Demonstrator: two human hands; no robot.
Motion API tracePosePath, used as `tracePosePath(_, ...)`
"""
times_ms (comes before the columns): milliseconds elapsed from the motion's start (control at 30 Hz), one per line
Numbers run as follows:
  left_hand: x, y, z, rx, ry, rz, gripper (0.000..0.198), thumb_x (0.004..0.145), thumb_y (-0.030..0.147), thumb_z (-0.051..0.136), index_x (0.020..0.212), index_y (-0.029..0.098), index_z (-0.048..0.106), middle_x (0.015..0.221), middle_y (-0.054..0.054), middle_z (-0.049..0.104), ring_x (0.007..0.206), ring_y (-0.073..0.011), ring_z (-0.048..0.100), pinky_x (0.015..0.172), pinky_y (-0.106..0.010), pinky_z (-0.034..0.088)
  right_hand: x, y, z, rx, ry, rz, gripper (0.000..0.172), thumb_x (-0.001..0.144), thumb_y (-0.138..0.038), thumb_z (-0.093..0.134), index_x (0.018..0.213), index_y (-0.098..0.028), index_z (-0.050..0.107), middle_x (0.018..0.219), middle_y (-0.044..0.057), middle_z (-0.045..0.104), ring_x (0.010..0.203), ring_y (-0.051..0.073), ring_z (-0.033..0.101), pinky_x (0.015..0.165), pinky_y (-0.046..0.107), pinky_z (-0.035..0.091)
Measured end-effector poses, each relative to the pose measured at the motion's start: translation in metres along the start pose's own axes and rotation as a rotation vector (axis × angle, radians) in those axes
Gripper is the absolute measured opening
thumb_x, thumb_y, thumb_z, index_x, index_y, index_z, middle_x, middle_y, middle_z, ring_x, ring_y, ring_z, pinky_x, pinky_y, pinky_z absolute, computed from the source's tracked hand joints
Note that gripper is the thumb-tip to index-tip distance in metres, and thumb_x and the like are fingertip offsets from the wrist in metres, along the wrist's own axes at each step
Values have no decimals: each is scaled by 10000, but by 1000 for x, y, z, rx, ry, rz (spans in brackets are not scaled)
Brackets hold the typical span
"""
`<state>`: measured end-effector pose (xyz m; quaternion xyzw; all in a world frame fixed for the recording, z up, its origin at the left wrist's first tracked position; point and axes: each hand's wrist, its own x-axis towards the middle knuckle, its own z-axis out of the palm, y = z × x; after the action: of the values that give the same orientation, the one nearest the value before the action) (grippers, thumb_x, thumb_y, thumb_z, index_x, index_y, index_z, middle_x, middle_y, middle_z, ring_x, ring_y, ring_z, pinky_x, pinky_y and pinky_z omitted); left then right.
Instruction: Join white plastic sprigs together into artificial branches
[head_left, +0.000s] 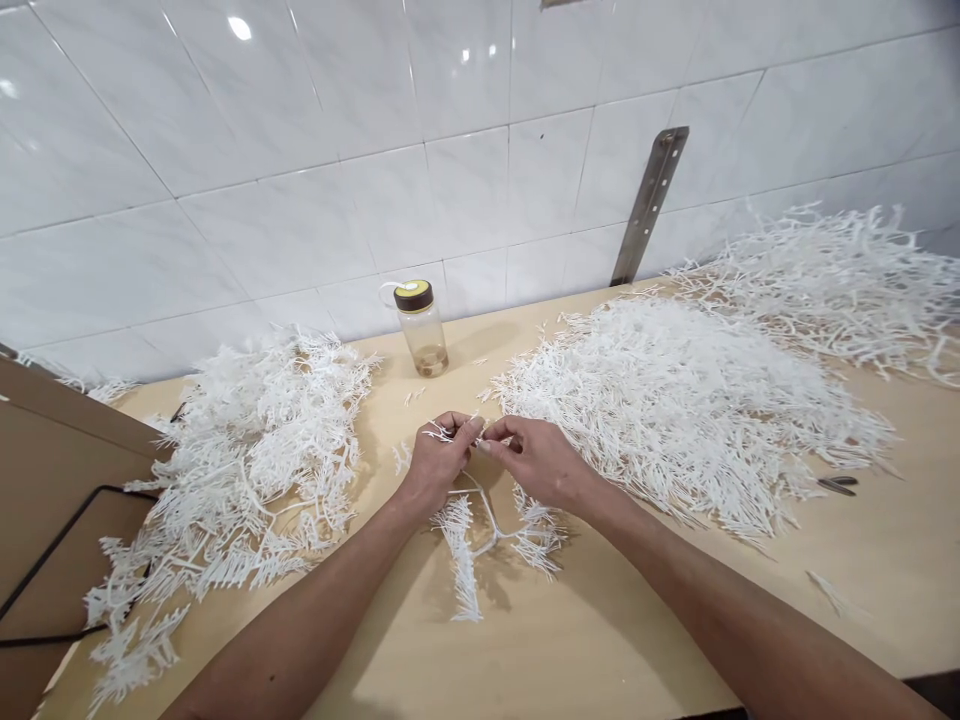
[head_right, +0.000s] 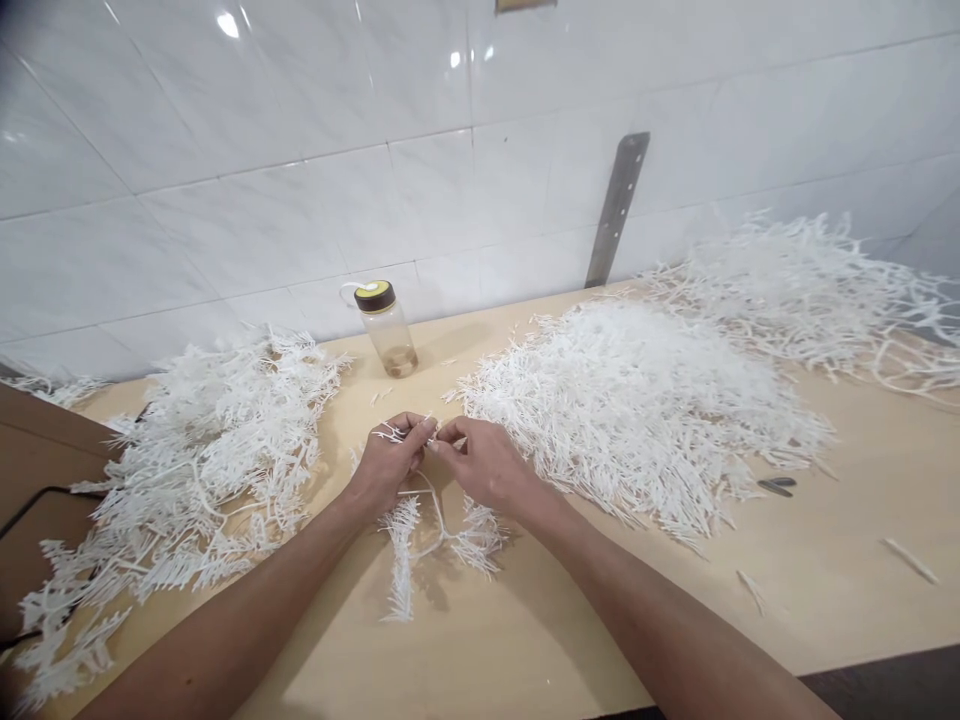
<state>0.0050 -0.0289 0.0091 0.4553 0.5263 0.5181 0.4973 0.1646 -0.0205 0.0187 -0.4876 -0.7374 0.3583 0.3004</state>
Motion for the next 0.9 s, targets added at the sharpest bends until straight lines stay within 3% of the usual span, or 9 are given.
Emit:
tracePosePath(167, 0, -1, 1, 1, -5, 5, 414, 685, 516, 796, 708, 151, 602, 479, 71, 451, 428, -50, 333, 424, -198, 242, 0, 0, 8, -36, 35, -27, 174, 883, -266, 581, 741, -193, 649, 685, -6, 669, 580, 129, 528, 568, 260, 366)
tracePosePath(467, 1, -3, -1, 72, -9, 44, 393, 710, 512, 771, 712, 150, 618, 491, 60, 475, 455, -65, 359, 456, -210, 274, 2, 10, 16, -38, 133, -158, 90, 872, -185, 585, 801, -196, 641, 719, -8, 663, 631, 136, 552, 622, 263, 389)
tracePosePath(633, 5, -7, -2, 64, 19, 36, 393, 711, 507, 762, 684, 150, 600, 524, 45, 509, 476, -69, 395, 476, -209, 311, -4, 3, 21, -52, 117, -300, 154, 885, -115, 515, 756, -191, 551, 743, 9, 605, 681, 149, 528, 657, 278, 400)
tracePosePath(767, 14, -8, -7, 5, 112, 2, 400, 692, 494, 780, 659, 167, 552, 487, 68, 465, 421, -55, 342, 431, -202, 263, -15, -10, 29, -31, -1, -465, 186, 881, -71, 472, 746, -195, 503, 741, 6, 571, 673, 141, 502, 642, 271, 401)
tracePosePath(833, 17, -6, -10, -42, 109, -20, 399, 688, 480, 789, 656, 171, 539, 457, 87, 416, 389, -42, 287, 408, -198, 205, -16, -12, 28, -5, 15, -450, 164, 890, -97, 487, 761, -195, 516, 745, 6, 580, 669, 139, 513, 632, 267, 410)
tracePosePath(900, 17, -4, -11, -69, 92, -22, 387, 688, 469, 796, 667, 165, 557, 458, 87, 417, 383, -36, 282, 398, -194, 183, -12, -9, 21, 9, 96, -342, 125, 900, -152, 515, 786, -195, 543, 744, 8, 602, 662, 142, 535, 618, 267, 421)
